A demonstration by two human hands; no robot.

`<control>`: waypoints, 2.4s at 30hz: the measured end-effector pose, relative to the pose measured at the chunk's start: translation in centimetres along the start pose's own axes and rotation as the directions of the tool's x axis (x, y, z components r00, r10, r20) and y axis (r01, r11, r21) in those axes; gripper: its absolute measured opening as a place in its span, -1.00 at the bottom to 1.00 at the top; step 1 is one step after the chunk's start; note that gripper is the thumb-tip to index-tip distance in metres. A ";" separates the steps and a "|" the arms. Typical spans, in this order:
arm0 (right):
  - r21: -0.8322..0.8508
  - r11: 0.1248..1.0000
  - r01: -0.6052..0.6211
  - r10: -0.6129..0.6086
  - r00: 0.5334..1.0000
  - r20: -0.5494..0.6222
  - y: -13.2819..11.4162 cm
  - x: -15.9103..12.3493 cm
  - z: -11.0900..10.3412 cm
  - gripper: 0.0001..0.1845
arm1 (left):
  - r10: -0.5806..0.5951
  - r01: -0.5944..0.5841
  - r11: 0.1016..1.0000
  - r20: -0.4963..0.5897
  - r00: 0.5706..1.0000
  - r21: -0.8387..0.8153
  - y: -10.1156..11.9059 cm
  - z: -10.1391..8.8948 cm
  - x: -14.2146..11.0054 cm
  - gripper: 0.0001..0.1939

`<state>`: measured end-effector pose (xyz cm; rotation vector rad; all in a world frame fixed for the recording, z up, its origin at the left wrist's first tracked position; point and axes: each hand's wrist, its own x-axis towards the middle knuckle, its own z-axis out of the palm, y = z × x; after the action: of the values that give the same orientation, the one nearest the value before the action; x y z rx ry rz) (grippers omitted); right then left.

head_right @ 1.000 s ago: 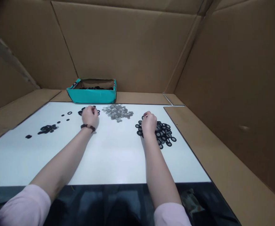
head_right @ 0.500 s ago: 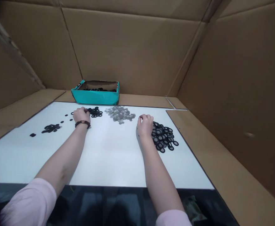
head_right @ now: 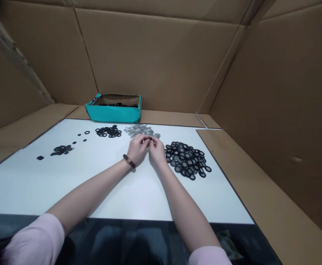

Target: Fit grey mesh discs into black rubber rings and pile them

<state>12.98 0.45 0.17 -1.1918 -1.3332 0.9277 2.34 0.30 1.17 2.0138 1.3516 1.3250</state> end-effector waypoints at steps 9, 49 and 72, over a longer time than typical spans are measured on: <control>-0.136 0.988 -0.072 0.057 0.992 -0.110 0.4 0.4 -0.8 -0.83 | -0.187 0.203 0.957 -0.092 0.978 0.210 -4.2 -1.9 2.3 -0.76; -0.178 0.972 -0.155 0.139 0.986 -0.095 0.5 0.7 -0.7 -0.93 | -0.148 0.143 0.989 0.125 0.981 0.048 -2.7 -1.4 0.8 -0.81; -0.335 0.942 -0.012 0.047 0.994 0.097 0.4 0.5 -1.6 -0.90 | -0.159 0.177 0.983 0.242 0.957 -0.056 -2.3 -1.4 0.7 -0.90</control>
<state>14.60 0.81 0.10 -1.4403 -1.6063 0.8122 0.03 1.74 0.56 1.8891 1.3068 1.0107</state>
